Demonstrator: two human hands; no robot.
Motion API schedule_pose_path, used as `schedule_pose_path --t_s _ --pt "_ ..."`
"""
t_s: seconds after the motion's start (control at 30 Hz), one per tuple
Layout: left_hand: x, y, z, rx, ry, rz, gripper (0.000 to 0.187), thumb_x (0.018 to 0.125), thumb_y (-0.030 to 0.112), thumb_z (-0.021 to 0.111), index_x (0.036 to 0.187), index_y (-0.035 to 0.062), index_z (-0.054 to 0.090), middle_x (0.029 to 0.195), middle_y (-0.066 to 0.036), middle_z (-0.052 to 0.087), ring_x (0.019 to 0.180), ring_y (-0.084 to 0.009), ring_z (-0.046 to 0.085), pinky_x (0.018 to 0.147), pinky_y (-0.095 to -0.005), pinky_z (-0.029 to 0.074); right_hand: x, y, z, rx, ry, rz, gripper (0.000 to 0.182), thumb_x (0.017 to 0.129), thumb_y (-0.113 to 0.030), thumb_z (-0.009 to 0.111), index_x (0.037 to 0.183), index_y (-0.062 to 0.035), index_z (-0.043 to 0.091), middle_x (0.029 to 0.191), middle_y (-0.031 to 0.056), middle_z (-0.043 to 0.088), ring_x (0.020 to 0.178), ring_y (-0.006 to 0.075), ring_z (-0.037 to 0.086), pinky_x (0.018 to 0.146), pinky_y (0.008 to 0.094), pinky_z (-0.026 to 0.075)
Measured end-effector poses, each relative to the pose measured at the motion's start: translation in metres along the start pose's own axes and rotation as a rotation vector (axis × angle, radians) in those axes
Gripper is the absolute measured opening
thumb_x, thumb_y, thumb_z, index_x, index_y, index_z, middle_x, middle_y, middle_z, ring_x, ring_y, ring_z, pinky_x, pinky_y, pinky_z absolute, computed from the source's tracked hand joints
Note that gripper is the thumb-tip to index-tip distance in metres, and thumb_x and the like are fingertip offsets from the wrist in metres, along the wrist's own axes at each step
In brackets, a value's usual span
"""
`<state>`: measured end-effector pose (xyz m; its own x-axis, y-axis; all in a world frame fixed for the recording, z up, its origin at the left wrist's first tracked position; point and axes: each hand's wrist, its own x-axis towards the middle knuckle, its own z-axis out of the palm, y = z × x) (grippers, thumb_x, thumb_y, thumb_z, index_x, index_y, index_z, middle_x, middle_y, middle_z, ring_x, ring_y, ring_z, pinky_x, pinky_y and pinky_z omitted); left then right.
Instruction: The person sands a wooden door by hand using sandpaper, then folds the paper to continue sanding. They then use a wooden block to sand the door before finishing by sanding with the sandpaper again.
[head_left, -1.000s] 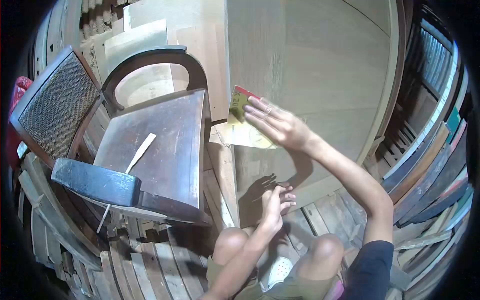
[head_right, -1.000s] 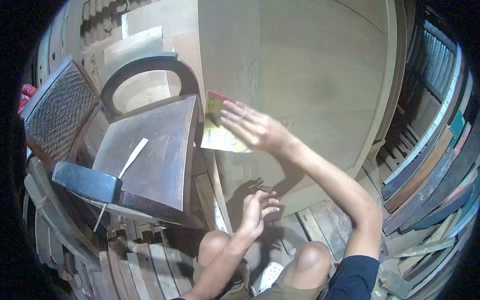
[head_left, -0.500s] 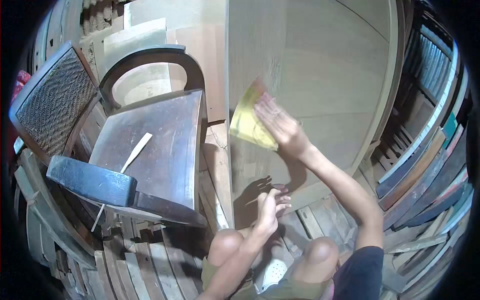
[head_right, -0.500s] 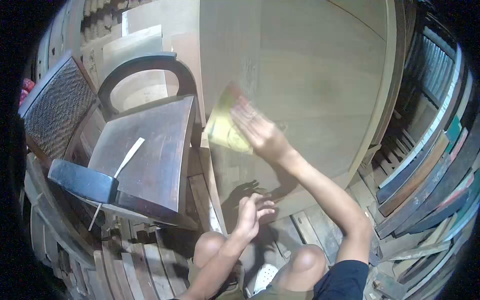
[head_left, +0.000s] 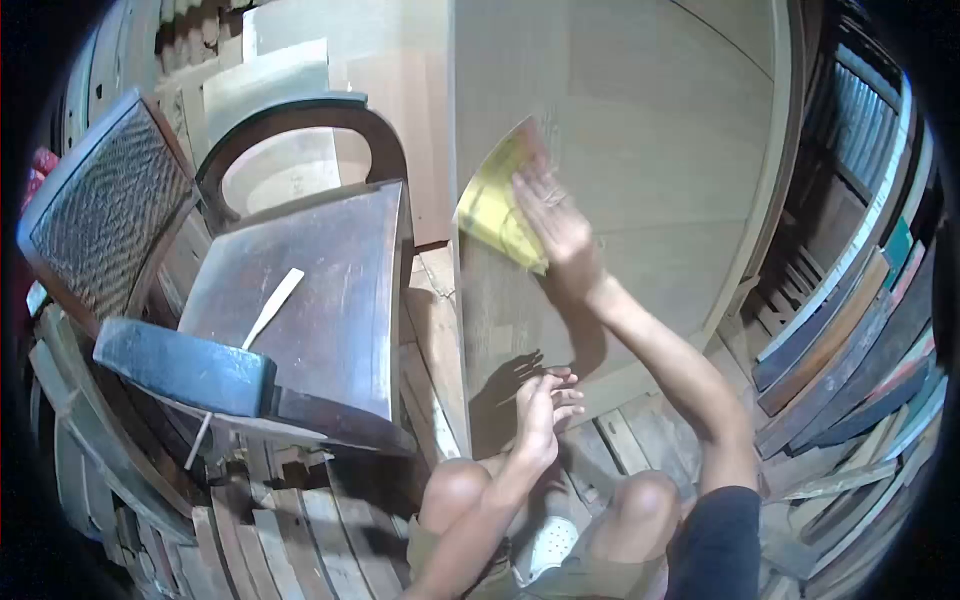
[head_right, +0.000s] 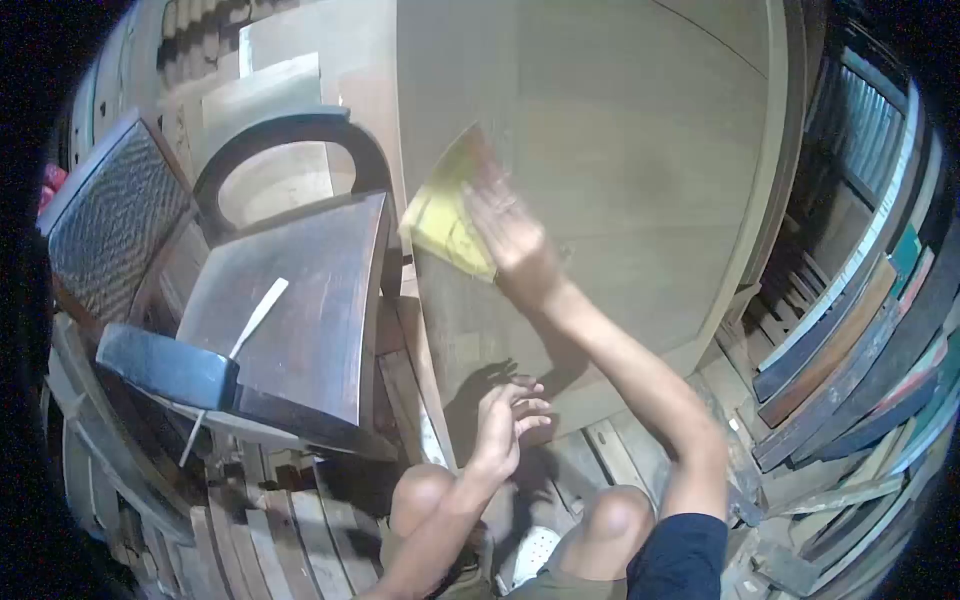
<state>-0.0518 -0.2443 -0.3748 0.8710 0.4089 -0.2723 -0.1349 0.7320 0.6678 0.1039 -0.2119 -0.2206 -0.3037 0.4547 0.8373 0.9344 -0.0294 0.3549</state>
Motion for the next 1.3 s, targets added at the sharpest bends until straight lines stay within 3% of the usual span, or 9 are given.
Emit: schedule_pose_path --t_s 0.07,0.2,0.33,0.47,0.67,0.77,0.87,1.0,1.3 --pt "0.004 0.0 -0.003 0.019 -0.008 -0.025 0.026 0.096 0.018 0.052 0.111 -0.0007 0.06 0.106 -0.013 0.064 0.084 -0.0218 0.066 0.071 -0.0362 0.057 -0.016 -0.003 0.007 0.044 -0.149 -0.212 0.057 0.075 0.002 0.072 0.131 0.0067 0.058 0.129 0.026 0.062 0.129 0.0408 0.055 0.111 0.0488 0.045" --pt "0.0 -0.001 -0.001 0.003 -0.002 0.011 0.027 0.096 0.018 0.052 0.112 -0.0017 0.06 0.107 -0.014 0.065 0.086 -0.0219 0.066 0.071 -0.0364 0.057 0.006 0.001 -0.006 0.019 0.141 0.245 0.044 0.081 0.003 0.065 0.125 0.004 0.064 0.132 0.022 0.062 0.131 0.0373 0.054 0.112 0.0476 0.045" --pt "0.003 -0.002 -0.003 0.01 -0.022 -0.012 0.027 0.096 0.018 0.051 0.111 -0.0019 0.06 0.106 -0.014 0.065 0.086 -0.0218 0.066 0.071 -0.0365 0.057 -0.004 -0.007 0.005 0.076 -0.113 -0.162 0.056 0.074 0.009 0.068 0.129 0.0047 0.061 0.133 0.023 0.061 0.134 0.0401 0.05 0.112 0.0483 0.043" --pt "0.001 0.002 -0.002 -0.008 0.021 0.01 0.028 0.097 0.021 0.052 0.11 -0.0024 0.061 0.106 -0.014 0.065 0.085 -0.0222 0.066 0.071 -0.0369 0.057 0.011 0.0 -0.003 0.099 0.14 0.216 0.06 0.073 0.011 0.067 0.132 0.0064 0.058 0.134 0.0261 0.059 0.134 0.0422 0.049 0.111 0.0497 0.044" --pt "0.007 -0.004 -0.013 0.0 -0.037 0.042 0.029 0.1 0.019 0.045 0.115 -0.0017 0.059 0.106 -0.014 0.066 0.086 -0.0229 0.067 0.07 -0.037 0.058 -0.002 -0.011 -0.015 0.19 -0.033 0.19 0.058 0.077 0.011 0.058 0.135 0.0036 0.057 0.136 0.0267 0.057 0.135 0.0414 0.048 0.111 0.0477 0.044" --pt "0.001 0.007 -0.006 0.016 -0.02 0.112 0.026 0.104 0.019 0.043 0.119 0.0041 0.058 0.104 -0.012 0.065 0.079 -0.0185 0.068 0.063 -0.0314 0.058 -0.007 -0.023 -0.045 0.434 0.031 0.562 0.047 0.085 0.008 0.058 0.132 0.0035 0.058 0.135 0.025 0.06 0.133 0.0379 0.053 0.108 0.0418 0.046" --pt "0.004 0.024 -0.007 0.126 0.033 0.19 0.033 0.103 0.024 0.05 0.127 0.0027 0.053 0.108 -0.012 0.062 0.084 -0.0166 0.067 0.062 -0.0311 0.059 -0.019 -0.035 -0.082 0.615 0.218 1.12 0.032 0.097 -0.002 0.063 0.128 0.0035 0.059 0.118 0.0112 0.067 0.109 0.0166 0.063 0.095 0.0309 0.048" --pt "0.01 0.04 -0.016 0.18 0.031 0.345 0.043 0.098 0.024 0.057 0.136 0.0041 0.051 0.111 -0.012 0.061 0.085 -0.0149 0.066 0.063 -0.0288 0.058 -0.079 -0.03 -0.109 0.717 0.301 1.339 0.063 0.094 -0.008 0.069 0.145 0.0059 0.035 0.12 0.0165 0.062 0.107 0.0189 0.062 0.092 0.0301 0.049" --pt "0.012 0.052 -0.014 0.559 -0.16 0.478 0.095 0.085 0.047 0.074 0.159 0.0122 0.026 0.137 -0.02 0.049 0.125 -0.0272 0.048 0.107 -0.0442 0.04 -0.157 -0.017 -0.09 1.336 0.144 1.494 0.039 0.084 0.0 0.062 0.123 0.0038 0.058 0.101 0.0091 0.064 0.073 0.0095 0.055 0.068 0.0251 0.047"
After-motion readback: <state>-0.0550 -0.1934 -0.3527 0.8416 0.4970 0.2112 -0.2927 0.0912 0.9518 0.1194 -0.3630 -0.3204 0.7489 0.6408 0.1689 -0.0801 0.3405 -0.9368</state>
